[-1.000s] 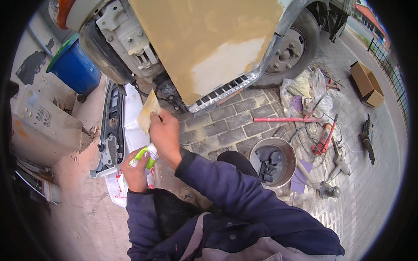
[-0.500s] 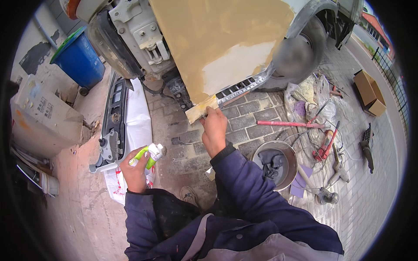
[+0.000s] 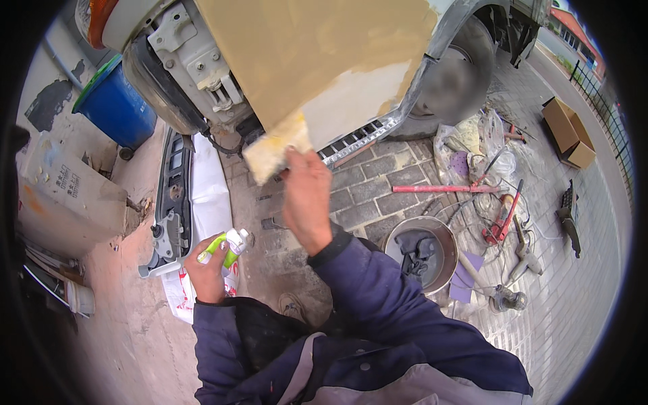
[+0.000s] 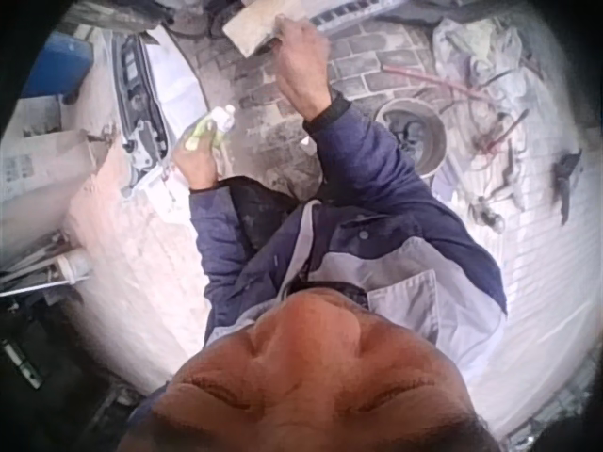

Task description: The person applies body filler to the front fender of a white truck using a spreader. They repeatedly dispense filler from a tube onto the spreader and smooth it across the surface.

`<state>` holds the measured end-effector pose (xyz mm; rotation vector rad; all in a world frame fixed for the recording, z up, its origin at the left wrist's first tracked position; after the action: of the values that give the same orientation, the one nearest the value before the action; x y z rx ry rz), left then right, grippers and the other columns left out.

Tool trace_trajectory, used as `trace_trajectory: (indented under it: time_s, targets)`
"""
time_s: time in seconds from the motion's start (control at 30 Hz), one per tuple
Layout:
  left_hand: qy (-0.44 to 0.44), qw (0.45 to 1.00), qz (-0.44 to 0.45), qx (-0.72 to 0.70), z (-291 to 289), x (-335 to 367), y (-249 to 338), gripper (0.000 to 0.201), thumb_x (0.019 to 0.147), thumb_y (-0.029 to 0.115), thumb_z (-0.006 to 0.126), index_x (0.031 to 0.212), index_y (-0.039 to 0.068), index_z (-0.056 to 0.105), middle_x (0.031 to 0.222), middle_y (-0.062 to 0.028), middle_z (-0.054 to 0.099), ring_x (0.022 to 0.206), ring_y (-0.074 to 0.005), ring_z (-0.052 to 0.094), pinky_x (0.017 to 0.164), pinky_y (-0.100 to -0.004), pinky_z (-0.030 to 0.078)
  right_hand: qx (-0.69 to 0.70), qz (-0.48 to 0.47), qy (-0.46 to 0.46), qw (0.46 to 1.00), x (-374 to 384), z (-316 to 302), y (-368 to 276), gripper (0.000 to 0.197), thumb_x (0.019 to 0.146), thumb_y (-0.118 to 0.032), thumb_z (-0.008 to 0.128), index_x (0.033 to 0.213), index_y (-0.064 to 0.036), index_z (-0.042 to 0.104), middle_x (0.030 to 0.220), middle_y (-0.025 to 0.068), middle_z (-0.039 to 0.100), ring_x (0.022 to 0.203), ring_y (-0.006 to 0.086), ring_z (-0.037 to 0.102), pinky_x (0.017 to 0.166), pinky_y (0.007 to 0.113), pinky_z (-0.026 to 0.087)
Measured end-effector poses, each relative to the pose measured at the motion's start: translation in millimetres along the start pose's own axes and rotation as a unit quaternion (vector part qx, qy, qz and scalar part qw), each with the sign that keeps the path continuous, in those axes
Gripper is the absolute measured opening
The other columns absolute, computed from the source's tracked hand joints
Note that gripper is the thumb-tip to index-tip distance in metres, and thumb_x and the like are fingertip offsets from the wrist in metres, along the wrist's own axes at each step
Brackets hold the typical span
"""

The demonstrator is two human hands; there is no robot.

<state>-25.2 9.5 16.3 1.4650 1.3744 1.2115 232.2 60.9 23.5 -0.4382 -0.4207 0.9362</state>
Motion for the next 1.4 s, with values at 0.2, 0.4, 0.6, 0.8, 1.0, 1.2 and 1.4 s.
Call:
trace_trajectory:
  time_s: [0.2, 0.4, 0.6, 0.8, 1.0, 1.2, 1.4]
  targets:
    - [0.005, 1.000, -0.005, 0.005, -3, -3, -2, 0.027, 0.100, 0.007, 0.082, 0.121, -0.008, 0.082, 0.111, -0.0114, 0.083, 0.103, -0.0136, 0.072, 0.097, -0.0301, 0.056, -0.098, 0.155, 0.217, 0.959, 19, -86, 1, 0.016, 0.111, -0.012, 0.058, 0.120, -0.0024, 0.068, 0.120, 0.0076, 0.072, 0.112, 0.0196, 0.069, 0.098, 0.042, 0.055]
    - [0.004, 1.000, -0.004, -0.004, -1, 1, -1, 0.026, 0.099, 0.005, 0.081, 0.121, -0.009, 0.082, 0.114, -0.0139, 0.083, 0.106, -0.0163, 0.073, 0.102, -0.0320, 0.056, -0.082, 0.135, 0.187, 0.970, 38, -93, 5, 0.023, 0.111, -0.012, 0.056, 0.128, 0.0008, 0.067, 0.123, 0.0084, 0.071, 0.113, 0.0219, 0.068, 0.100, 0.046, 0.057]
    - [0.000, 1.000, 0.002, 0.007, -2, 1, -2, 0.026, 0.099, 0.006, 0.082, 0.121, -0.009, 0.082, 0.115, -0.0142, 0.083, 0.106, -0.0164, 0.073, 0.103, -0.0321, 0.055, -0.102, 0.157, 0.186, 0.965, 49, -73, -9, 0.026, 0.110, -0.010, 0.057, 0.132, 0.0008, 0.066, 0.127, 0.0099, 0.070, 0.114, 0.0223, 0.068, 0.101, 0.047, 0.057]
    - [-0.009, 1.000, 0.028, 0.008, 0, 3, -5, 0.027, 0.099, 0.008, 0.083, 0.121, -0.008, 0.082, 0.112, -0.0129, 0.083, 0.103, -0.0156, 0.073, 0.099, -0.0312, 0.056, -0.144, 0.107, 0.128, 0.975, 57, -39, -2, 0.017, 0.110, -0.012, 0.062, 0.115, 0.0000, 0.073, 0.115, 0.0075, 0.072, 0.100, 0.0177, 0.067, 0.091, 0.039, 0.059]
    - [-0.006, 1.000, 0.016, -0.008, 9, 9, -6, 0.026, 0.098, 0.006, 0.083, 0.120, -0.009, 0.081, 0.108, -0.0106, 0.082, 0.098, -0.0139, 0.072, 0.093, -0.0301, 0.057, -0.441, -0.115, -0.001, 0.890, 20, -15, 24, 0.012, 0.108, -0.008, 0.066, 0.107, 0.0002, 0.075, 0.095, 0.0001, 0.073, 0.085, 0.0099, 0.064, 0.081, 0.027, 0.053]
    - [-0.012, 1.000, 0.017, -0.011, 11, 6, -9, 0.024, 0.098, 0.005, 0.082, 0.118, -0.009, 0.082, 0.107, -0.0099, 0.082, 0.098, -0.0136, 0.072, 0.093, -0.0300, 0.057, -0.168, 0.049, 0.115, 0.978, 17, -72, 19, 0.028, 0.113, -0.009, 0.057, 0.134, 0.0025, 0.070, 0.121, 0.0087, 0.078, 0.105, 0.0154, 0.073, 0.088, 0.035, 0.059]
    - [-0.005, 1.000, -0.001, -0.024, 8, 6, -10, 0.024, 0.098, 0.005, 0.083, 0.118, -0.008, 0.082, 0.107, -0.0102, 0.082, 0.099, -0.0137, 0.072, 0.095, -0.0304, 0.057, -0.158, 0.082, 0.164, 0.970, 65, -97, 0, 0.032, 0.115, -0.014, 0.050, 0.137, 0.0041, 0.065, 0.127, 0.0121, 0.075, 0.108, 0.0233, 0.075, 0.092, 0.040, 0.062]
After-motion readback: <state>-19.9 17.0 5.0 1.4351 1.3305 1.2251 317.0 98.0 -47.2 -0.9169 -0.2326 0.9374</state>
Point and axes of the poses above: each hand's wrist, its own x-axis towards the middle knuckle, its own z-axis out of the palm, y = z × x, the point moved 2 cm from there along x, towards the middle knuckle
